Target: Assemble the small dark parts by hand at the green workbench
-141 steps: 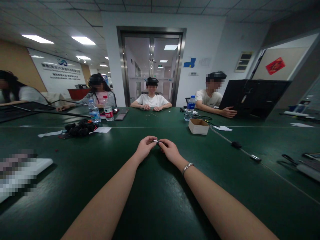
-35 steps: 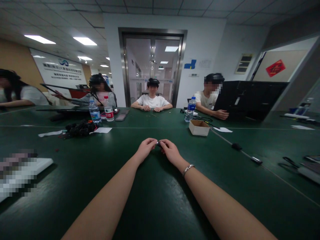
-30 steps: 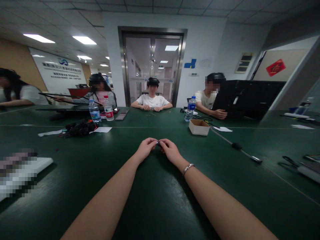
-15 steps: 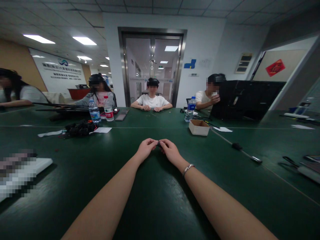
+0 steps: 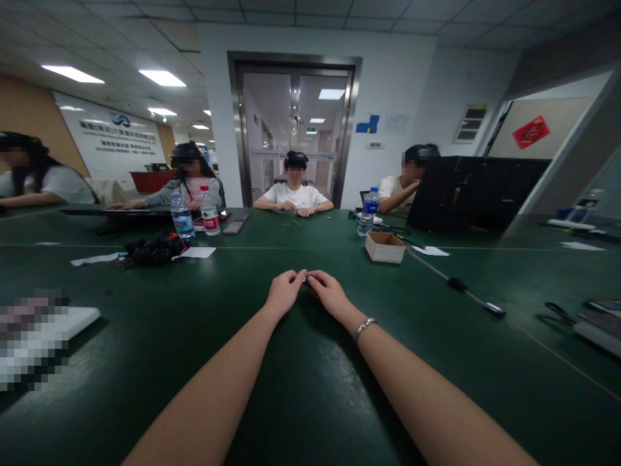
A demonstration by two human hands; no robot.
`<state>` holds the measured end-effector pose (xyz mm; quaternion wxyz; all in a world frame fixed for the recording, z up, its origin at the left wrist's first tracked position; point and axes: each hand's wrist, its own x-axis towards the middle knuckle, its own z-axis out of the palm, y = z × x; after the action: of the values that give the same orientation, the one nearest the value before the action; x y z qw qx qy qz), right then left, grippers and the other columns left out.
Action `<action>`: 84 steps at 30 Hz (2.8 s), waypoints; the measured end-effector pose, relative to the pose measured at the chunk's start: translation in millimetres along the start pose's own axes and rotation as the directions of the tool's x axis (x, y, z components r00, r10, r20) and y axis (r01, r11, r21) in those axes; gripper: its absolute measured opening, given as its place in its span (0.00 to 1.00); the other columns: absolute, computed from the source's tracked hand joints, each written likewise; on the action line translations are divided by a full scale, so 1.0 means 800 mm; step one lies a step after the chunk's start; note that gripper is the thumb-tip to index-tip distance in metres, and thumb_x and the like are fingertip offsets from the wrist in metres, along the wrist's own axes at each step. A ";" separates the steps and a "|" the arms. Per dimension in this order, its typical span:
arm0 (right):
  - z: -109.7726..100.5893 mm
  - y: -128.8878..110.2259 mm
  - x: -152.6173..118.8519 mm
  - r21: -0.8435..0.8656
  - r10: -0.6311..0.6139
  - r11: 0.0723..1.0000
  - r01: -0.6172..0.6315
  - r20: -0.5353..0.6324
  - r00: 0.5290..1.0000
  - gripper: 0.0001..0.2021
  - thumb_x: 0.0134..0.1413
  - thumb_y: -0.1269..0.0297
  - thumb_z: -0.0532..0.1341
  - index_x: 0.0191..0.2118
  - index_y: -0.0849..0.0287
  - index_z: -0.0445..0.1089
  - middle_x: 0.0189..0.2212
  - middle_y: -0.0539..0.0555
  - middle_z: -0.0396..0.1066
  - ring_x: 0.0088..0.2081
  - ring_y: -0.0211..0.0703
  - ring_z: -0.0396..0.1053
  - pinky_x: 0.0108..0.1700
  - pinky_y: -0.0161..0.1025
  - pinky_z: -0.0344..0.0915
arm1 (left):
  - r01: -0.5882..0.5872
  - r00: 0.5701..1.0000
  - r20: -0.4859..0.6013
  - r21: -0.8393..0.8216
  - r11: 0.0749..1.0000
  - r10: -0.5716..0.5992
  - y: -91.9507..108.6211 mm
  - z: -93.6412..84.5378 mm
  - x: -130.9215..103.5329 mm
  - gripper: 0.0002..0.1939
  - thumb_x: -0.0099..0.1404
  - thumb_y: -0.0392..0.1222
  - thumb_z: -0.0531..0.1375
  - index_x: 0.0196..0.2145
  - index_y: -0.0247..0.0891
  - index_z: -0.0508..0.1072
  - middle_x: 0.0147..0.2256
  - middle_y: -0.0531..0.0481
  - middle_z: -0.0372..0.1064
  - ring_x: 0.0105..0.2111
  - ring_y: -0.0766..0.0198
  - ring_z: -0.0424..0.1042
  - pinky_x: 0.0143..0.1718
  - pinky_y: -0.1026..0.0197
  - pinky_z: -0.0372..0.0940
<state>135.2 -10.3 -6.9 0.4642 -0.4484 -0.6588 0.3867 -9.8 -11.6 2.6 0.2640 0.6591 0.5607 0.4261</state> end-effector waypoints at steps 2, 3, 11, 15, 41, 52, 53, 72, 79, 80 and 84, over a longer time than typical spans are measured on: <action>0.000 -0.001 0.000 -0.020 -0.020 1.000 0.020 0.013 1.000 0.13 0.53 0.57 0.56 0.38 0.59 0.72 0.34 0.53 0.71 0.32 0.39 0.66 0.33 0.35 0.64 | -0.003 1.000 0.004 -0.002 1.000 0.003 0.001 -0.001 -0.001 0.25 0.61 0.61 0.50 0.19 0.39 0.67 0.20 0.52 0.64 0.23 0.64 0.62 0.26 0.62 0.52; 0.000 -0.001 0.001 -0.025 -0.023 0.999 0.023 0.016 1.000 0.12 0.53 0.58 0.56 0.39 0.58 0.72 0.34 0.53 0.72 0.32 0.38 0.66 0.33 0.35 0.64 | -0.008 1.000 0.006 0.001 1.000 0.008 0.001 -0.002 -0.001 0.26 0.61 0.61 0.49 0.19 0.39 0.67 0.19 0.52 0.64 0.23 0.64 0.62 0.26 0.62 0.52; 0.000 0.004 0.003 -0.058 -0.024 0.998 0.023 -0.014 1.000 0.11 0.52 0.62 0.56 0.39 0.58 0.71 0.35 0.52 0.71 0.28 0.36 0.65 0.32 0.35 0.65 | -0.133 0.989 0.043 -0.116 0.984 0.139 -0.010 -0.007 -0.003 0.15 0.61 0.53 0.55 0.33 0.40 0.72 0.32 0.48 0.71 0.32 0.61 0.68 0.35 0.61 0.60; 0.000 0.004 0.002 -0.054 -0.023 0.998 0.021 -0.035 0.999 0.11 0.52 0.63 0.56 0.39 0.59 0.71 0.32 0.51 0.71 0.26 0.35 0.64 0.30 0.35 0.65 | -0.108 0.989 0.075 -0.248 0.963 0.130 -0.016 -0.005 0.003 0.11 0.56 0.46 0.61 0.36 0.40 0.70 0.33 0.49 0.69 0.34 0.62 0.68 0.38 0.61 0.62; 0.000 0.001 0.001 0.001 0.017 1.000 -0.017 -0.044 0.999 0.09 0.53 0.66 0.58 0.41 0.60 0.69 0.34 0.51 0.71 0.26 0.32 0.68 0.30 0.33 0.66 | -0.118 0.990 0.089 0.110 0.987 0.108 -0.015 -0.007 0.004 0.15 0.65 0.49 0.50 0.31 0.40 0.71 0.37 0.49 0.64 0.40 0.62 0.66 0.45 0.60 0.59; -0.001 0.000 0.001 0.019 0.032 0.999 -0.032 -0.043 0.999 0.10 0.52 0.66 0.58 0.42 0.59 0.69 0.38 0.52 0.71 0.28 0.33 0.70 0.32 0.34 0.68 | -0.108 0.993 0.052 0.135 0.985 0.101 -0.003 -0.012 -0.005 0.12 0.66 0.47 0.48 0.35 0.41 0.69 0.38 0.49 0.67 0.39 0.62 0.66 0.42 0.61 0.61; -0.001 0.000 0.001 0.019 0.036 0.999 -0.036 -0.046 0.998 0.10 0.53 0.66 0.58 0.42 0.59 0.69 0.38 0.52 0.71 0.28 0.33 0.70 0.32 0.34 0.68 | -0.111 0.993 0.051 0.122 0.986 0.105 -0.003 -0.012 -0.005 0.11 0.66 0.46 0.49 0.35 0.41 0.68 0.39 0.49 0.67 0.39 0.62 0.66 0.42 0.61 0.61; 0.000 0.004 0.001 -0.006 0.030 1.000 -0.030 -0.038 0.999 0.10 0.50 0.67 0.60 0.40 0.59 0.69 0.37 0.52 0.71 0.30 0.35 0.71 0.31 0.34 0.67 | -0.070 0.997 0.040 0.285 0.956 0.062 -0.001 -0.011 -0.005 0.25 0.67 0.54 0.44 0.24 0.38 0.71 0.31 0.47 0.67 0.32 0.62 0.67 0.33 0.60 0.58; 0.000 0.008 0.004 -0.117 -0.069 0.991 0.063 -0.046 0.997 0.10 0.46 0.70 0.62 0.38 0.60 0.70 0.38 0.53 0.70 0.38 0.37 0.69 0.45 0.39 0.67 | -0.018 1.000 0.029 0.293 0.956 0.010 0.002 -0.012 -0.006 0.27 0.67 0.56 0.42 0.28 0.38 0.73 0.33 0.46 0.68 0.32 0.61 0.68 0.31 0.60 0.58; 0.001 0.007 0.004 -0.157 -0.086 0.985 0.078 -0.047 0.995 0.11 0.46 0.71 0.62 0.39 0.60 0.70 0.39 0.53 0.69 0.39 0.38 0.68 0.46 0.40 0.66 | -0.020 0.999 0.030 0.296 0.955 0.012 0.002 -0.012 -0.006 0.27 0.67 0.56 0.42 0.28 0.38 0.74 0.33 0.46 0.69 0.33 0.60 0.68 0.32 0.60 0.58; 0.002 0.004 0.000 -0.314 -0.150 0.939 0.141 -0.006 0.989 0.13 0.46 0.73 0.62 0.41 0.59 0.72 0.38 0.52 0.67 0.39 0.38 0.66 0.47 0.40 0.64 | -0.028 1.000 0.017 0.299 0.954 0.024 0.001 -0.013 -0.006 0.28 0.67 0.58 0.42 0.28 0.38 0.74 0.33 0.45 0.69 0.33 0.60 0.68 0.32 0.60 0.58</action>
<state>134.5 -9.2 -10.1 0.4241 -0.4721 -0.7361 0.2353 -18.0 -17.8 7.2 0.1595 0.7015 0.6083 0.3353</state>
